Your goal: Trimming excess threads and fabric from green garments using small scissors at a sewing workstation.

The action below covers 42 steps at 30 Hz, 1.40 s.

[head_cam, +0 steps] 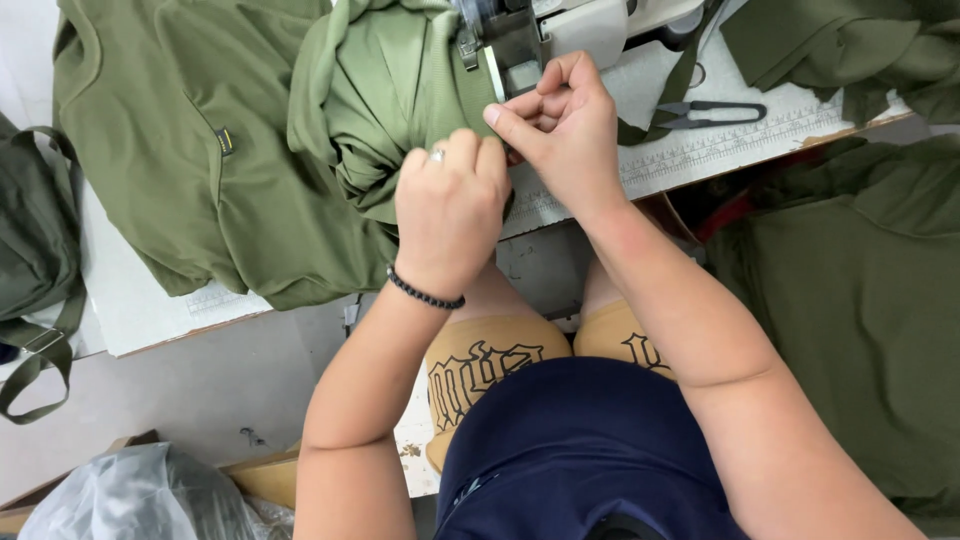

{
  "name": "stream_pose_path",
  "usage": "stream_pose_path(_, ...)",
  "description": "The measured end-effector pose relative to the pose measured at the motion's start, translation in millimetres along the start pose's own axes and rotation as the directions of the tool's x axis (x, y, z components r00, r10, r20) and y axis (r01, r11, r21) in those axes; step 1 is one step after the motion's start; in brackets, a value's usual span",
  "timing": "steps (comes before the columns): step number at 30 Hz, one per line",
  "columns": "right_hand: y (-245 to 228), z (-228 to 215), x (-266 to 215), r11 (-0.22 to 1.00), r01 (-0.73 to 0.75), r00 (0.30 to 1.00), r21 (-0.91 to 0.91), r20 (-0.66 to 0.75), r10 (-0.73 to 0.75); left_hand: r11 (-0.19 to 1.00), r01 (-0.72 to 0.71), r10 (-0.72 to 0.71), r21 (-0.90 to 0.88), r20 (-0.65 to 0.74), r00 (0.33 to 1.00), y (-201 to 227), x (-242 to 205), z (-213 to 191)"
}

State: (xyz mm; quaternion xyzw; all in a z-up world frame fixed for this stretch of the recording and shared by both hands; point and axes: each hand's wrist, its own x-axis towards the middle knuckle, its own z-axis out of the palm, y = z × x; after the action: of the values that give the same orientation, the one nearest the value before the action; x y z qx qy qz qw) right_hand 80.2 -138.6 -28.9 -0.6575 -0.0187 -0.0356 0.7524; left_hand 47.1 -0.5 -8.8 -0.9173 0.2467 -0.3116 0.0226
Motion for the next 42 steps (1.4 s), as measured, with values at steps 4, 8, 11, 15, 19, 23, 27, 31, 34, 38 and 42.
stream_pose_path(4,28,-6,-9,0.992,0.027,1.000,0.127,-0.005,-0.026,0.999,0.026,-0.026,-0.032,-0.004,1.000,-12,15,15)
stream_pose_path(8,40,2,-55,0.994,-0.059,0.992,-0.098,0.109,0.069,1.000,0.018,-0.018,0.005,-0.021,1.000,-27,31,33)
stream_pose_path(11,41,37,-92,0.838,-0.185,0.886,-0.513,0.281,0.368,0.997,-0.026,0.025,0.068,0.016,1.000,-39,39,40)
stream_pose_path(15,60,70,-100,0.804,0.188,0.785,-0.565,0.578,0.223,0.990,-0.103,0.097,0.095,0.058,0.994,-51,45,47)
stream_pose_path(19,77,77,-75,0.922,0.046,0.895,-0.384,0.426,0.132,0.973,-0.140,0.169,-0.181,0.160,0.972,-81,46,37)
stream_pose_path(23,87,71,-51,0.984,0.008,0.936,-0.179,0.349,0.056,0.833,-0.194,0.226,-0.519,-0.001,0.974,-82,41,23)
stream_pose_path(27,51,33,-42,0.997,-0.014,0.993,0.076,0.115,0.005,0.961,-0.052,0.082,-0.272,0.099,0.992,-61,29,8)
stream_pose_path(31,14,7,-17,0.967,-0.140,0.989,0.214,-0.023,0.149,0.992,-0.048,0.036,0.118,0.101,0.994,-13,6,-12)
stream_pose_path(34,7,11,-11,0.994,-0.069,0.997,0.079,-0.010,0.071,0.989,-0.050,0.036,0.138,0.097,0.995,-2,-12,-12)
stream_pose_path(38,15,8,-14,0.990,-0.119,0.992,0.080,-0.031,0.122,0.987,-0.005,0.055,-0.161,0.303,0.952,-15,-26,-6)
stream_pose_path(42,39,9,-10,0.961,-0.050,0.997,0.271,-0.045,0.064,0.837,0.221,0.021,-0.501,0.433,0.901,-26,-16,-21)
